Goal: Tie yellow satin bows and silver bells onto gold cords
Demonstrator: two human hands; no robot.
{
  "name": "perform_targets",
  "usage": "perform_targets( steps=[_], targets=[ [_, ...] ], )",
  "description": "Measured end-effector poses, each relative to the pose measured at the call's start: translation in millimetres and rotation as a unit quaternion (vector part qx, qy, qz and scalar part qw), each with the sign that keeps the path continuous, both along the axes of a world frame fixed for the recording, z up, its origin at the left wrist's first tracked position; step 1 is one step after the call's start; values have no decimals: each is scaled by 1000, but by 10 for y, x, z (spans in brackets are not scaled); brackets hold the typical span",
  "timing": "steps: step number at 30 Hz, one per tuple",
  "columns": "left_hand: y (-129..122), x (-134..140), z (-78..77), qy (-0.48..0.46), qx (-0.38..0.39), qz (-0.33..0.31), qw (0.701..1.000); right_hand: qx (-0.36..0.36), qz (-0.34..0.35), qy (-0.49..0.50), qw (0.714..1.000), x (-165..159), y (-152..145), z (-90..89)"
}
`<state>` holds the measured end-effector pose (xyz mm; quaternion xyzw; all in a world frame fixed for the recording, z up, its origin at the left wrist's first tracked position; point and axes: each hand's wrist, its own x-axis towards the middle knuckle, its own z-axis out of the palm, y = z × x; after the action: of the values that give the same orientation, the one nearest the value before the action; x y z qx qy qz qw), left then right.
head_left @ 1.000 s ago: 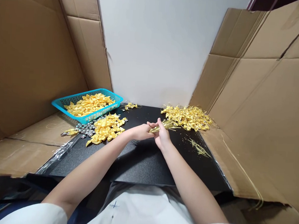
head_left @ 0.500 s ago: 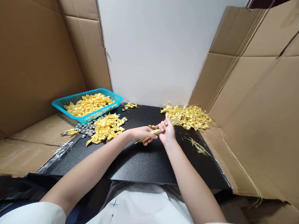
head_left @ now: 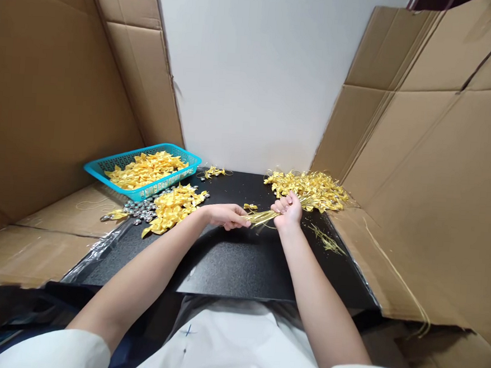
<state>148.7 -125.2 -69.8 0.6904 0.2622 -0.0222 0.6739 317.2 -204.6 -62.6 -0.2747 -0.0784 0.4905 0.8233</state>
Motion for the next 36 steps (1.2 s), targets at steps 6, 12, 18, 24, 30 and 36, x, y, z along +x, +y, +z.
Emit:
perform_targets(
  steps=[6,12,18,24,30,36],
  targets=[
    [197,-247,103,24,-20,1,1000,-13,3,3,1000,33,1,7],
    [214,-196,276,-131,14,173,976,-36,63,4,997,-74,27,-14],
    [-262,380,231,-178,270,156,933,-53,73,3,996,-292,61,-109],
    [-472,500,179,-106,495,196,840,-79,31,-19,996,-380,141,-246],
    [-304,270,188,-132,426,103,889,-90,4,16,996,-315,136,-195],
    [-46,22,199,-25,200,92,975,-30,59,47,997,-276,93,-102]
  ],
)
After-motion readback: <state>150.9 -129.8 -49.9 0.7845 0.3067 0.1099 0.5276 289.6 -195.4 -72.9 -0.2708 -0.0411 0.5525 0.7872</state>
